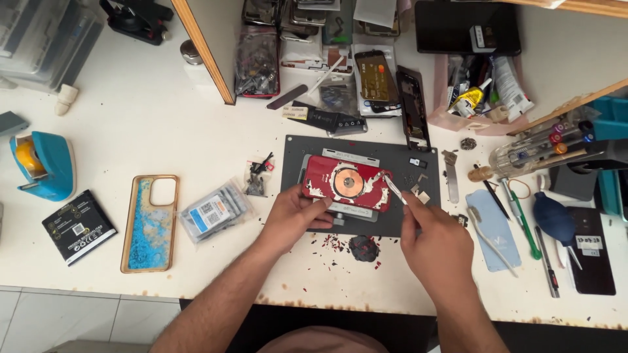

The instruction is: Scraping and cleaning adhesive residue from the backplate of a smartphone using a metal tool and a brush.

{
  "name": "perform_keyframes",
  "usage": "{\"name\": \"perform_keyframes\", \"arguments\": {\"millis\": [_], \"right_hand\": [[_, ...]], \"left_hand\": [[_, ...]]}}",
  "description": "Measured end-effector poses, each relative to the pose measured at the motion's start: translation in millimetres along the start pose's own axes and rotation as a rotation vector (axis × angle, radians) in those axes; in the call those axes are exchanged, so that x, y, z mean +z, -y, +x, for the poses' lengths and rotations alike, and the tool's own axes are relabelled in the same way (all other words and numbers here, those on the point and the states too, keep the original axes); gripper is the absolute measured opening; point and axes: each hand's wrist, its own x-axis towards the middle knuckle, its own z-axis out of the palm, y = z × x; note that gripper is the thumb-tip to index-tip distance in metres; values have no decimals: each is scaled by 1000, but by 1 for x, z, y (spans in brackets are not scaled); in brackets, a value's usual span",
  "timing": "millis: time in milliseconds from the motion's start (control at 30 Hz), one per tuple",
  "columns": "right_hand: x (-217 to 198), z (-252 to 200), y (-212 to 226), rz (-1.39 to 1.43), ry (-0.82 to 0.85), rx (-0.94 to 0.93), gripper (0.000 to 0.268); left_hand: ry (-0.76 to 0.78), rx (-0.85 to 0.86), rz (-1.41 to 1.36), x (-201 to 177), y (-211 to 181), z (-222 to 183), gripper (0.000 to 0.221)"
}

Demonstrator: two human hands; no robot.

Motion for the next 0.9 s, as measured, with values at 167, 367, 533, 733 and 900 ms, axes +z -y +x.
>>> {"name": "perform_keyframes", "arguments": {"millis": [167,367,533,733,900], "right_hand": [[-21,11,17,-70,42,6,25],[-25,15,28,-190,76,-29,29],[-17,15,30,-301,60,-82,32],[-21,19,28,-183,85,-55,30],[-22,13,28,-167,114,-10,29]], "left_hand": [[-41,191,125,1,-6,-14,42],[-366,662,516,-17,3,-1,23],[-488,963,616,-20,7,1,38],[-288,568,377,-12,-3,-10,37],[-100,340,294,1,-21,-27,67]]}}
